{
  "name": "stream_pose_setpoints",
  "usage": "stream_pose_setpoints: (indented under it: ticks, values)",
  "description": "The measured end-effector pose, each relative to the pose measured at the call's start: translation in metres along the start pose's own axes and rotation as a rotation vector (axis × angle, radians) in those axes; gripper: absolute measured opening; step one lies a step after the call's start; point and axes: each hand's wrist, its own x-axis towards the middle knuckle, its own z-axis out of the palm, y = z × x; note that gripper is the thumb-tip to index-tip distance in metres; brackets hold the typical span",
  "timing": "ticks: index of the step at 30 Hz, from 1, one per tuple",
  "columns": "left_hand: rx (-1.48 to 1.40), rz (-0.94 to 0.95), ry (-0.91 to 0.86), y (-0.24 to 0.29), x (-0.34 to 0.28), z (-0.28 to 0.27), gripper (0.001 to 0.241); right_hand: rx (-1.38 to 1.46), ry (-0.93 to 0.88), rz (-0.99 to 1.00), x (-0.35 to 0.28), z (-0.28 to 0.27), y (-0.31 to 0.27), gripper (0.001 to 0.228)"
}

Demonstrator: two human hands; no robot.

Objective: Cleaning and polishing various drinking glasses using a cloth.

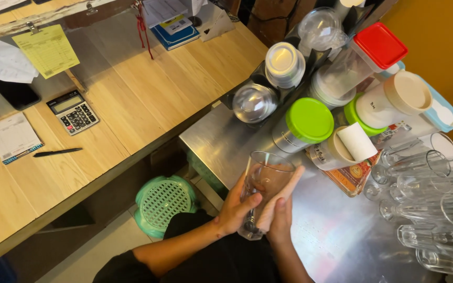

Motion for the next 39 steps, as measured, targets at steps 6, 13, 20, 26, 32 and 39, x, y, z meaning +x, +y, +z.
stream_pose_setpoints:
  ticks: [6,13,20,26,32,39]
  values:
    - [-0.154,-0.052,-0.206,0.008,0.011,-0.001,0.093,0.248,0.042,0.010,0.023,0.025,-0.053,0.091]
    - [-0.223,-0.219,-0.283,0.010,0.028,-0.013,0.094,0.167,0.206,-0.052,0.016,0.028,-0.043,0.095]
    - [-0.170,-0.173,-0.300,0.016,0.047,-0.015,0.082,-0.480,0.195,-0.166,-0.025,0.046,-0.026,0.100]
    - [-0.102,-0.312,-0.310,-0.005,0.042,-0.013,0.074,-0.858,0.292,-0.305,-0.022,0.061,-0.065,0.087]
    - [-0.113,-0.359,-0.339,-0.004,0.029,-0.009,0.076,-0.549,0.356,-0.237,0.004,0.041,-0.083,0.083]
    - [-0.071,-0.192,-0.065,-0.016,0.019,-0.002,0.069,-0.310,0.252,-0.172,0.011,0.023,-0.040,0.085]
